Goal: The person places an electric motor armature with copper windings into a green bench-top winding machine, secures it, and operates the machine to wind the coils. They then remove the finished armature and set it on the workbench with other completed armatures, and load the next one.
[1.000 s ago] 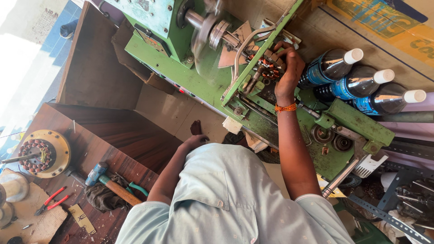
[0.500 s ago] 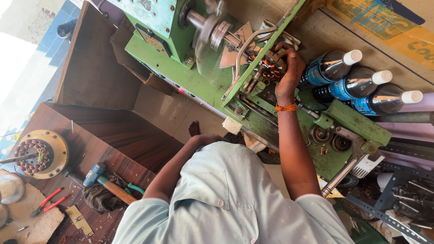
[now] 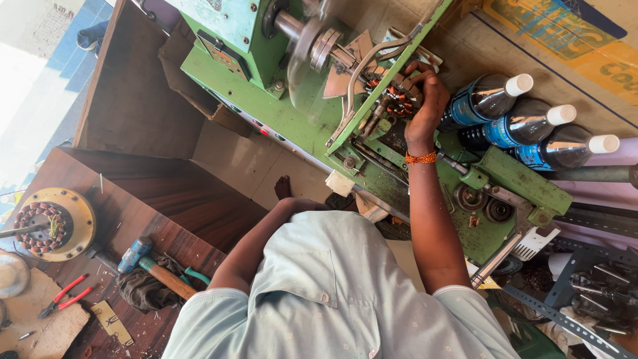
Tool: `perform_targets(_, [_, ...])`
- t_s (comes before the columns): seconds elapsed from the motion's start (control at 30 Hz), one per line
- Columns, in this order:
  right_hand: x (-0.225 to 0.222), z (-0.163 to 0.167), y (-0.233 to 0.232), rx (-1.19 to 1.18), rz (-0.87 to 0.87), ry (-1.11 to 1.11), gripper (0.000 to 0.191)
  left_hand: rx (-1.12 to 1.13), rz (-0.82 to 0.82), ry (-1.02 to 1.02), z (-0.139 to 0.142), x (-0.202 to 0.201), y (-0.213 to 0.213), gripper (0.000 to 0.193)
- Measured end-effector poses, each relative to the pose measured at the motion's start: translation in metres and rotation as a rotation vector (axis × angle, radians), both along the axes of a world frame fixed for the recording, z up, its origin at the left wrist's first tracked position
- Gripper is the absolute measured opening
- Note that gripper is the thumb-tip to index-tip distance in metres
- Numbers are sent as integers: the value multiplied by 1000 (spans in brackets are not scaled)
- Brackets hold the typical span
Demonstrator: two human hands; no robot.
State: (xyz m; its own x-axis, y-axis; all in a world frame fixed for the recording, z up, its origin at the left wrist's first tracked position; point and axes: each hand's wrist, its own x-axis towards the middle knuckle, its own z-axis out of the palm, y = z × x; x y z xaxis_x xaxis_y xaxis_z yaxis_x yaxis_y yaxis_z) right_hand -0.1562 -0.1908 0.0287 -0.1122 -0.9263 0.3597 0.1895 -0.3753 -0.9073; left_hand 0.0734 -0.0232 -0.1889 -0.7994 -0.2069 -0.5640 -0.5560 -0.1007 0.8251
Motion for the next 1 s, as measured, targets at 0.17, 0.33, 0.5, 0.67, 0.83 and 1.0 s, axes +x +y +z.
perform_targets(0.17, [0,0,-1,-16,-8,5,46,148,17,-112,-3,1,1,49])
perform_targets(0.33, [0,0,0,-10,-13,3,45,16,-115,-129,-5,-1,-4,44])
perform_targets(0.5, [1,0,0,10,2,-38,44,-1,-122,-123,-6,-3,-7,41])
perform_targets(0.67, [1,1,0,-18,8,-33,43,-12,-118,-108,-5,-2,-7,39])
perform_targets(0.83, [1,1,-1,17,18,-63,42,17,-67,-94,-1,2,-6,37])
perform_targets(1.0, [1,-2,0,38,21,-95,41,-51,-13,-127,-2,4,-3,38])
